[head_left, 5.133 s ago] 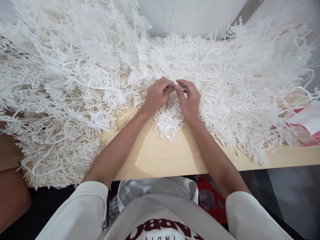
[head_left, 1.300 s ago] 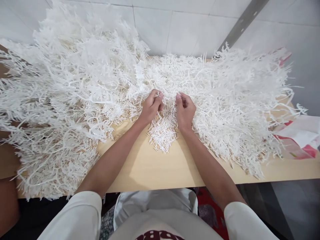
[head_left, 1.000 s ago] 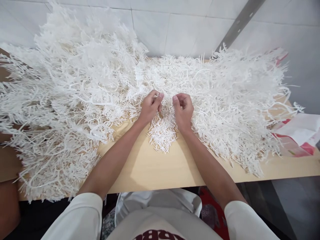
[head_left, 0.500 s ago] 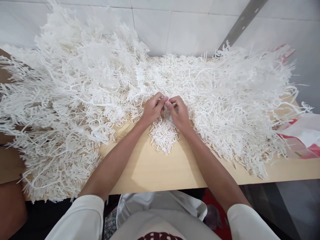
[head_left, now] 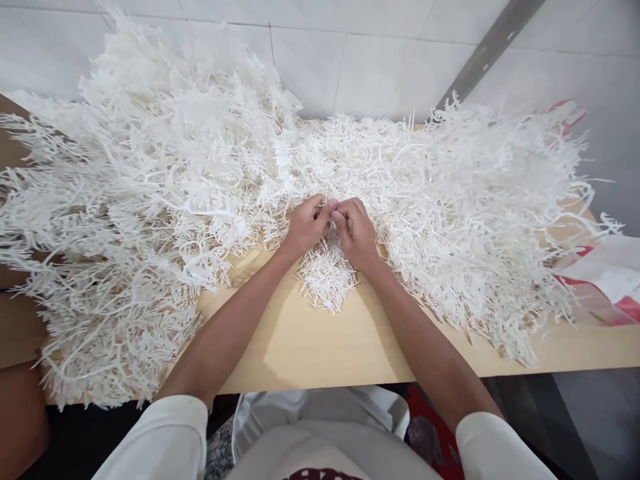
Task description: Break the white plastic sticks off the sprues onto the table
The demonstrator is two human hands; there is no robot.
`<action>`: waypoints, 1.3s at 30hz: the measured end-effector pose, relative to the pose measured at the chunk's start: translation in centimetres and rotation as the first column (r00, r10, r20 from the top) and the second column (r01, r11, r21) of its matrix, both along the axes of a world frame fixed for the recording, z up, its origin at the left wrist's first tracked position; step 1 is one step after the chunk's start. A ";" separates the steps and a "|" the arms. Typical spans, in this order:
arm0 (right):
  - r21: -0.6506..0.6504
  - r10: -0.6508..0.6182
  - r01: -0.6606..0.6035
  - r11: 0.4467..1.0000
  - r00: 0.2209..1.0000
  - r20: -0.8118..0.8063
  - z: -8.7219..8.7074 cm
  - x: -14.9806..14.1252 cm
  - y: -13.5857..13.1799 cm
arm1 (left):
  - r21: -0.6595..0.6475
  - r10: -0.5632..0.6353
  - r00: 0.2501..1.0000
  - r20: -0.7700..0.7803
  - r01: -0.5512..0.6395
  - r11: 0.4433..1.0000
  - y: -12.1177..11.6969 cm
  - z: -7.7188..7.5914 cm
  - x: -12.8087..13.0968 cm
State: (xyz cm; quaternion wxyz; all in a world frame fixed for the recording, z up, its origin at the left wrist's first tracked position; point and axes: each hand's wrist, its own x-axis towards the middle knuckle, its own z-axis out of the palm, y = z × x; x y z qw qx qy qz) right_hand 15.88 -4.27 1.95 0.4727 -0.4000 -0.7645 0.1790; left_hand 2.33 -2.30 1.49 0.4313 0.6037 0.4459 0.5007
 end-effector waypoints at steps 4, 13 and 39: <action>0.010 0.011 -0.011 1.000 1.000 0.004 -0.2 0.0 0.2 | -0.010 0.017 1.000 0.005 -0.017 1.000 -0.1 0.0 0.0; 0.035 0.083 -0.086 0.996 0.994 0.069 -0.5 -0.1 0.0 | 0.004 0.179 0.983 0.035 -0.179 0.984 0.4 0.2 -0.5; -0.048 -0.016 0.019 0.999 0.997 0.069 -0.7 0.2 0.0 | 0.009 0.016 0.996 -0.088 -0.015 1.000 0.9 -0.5 -1.0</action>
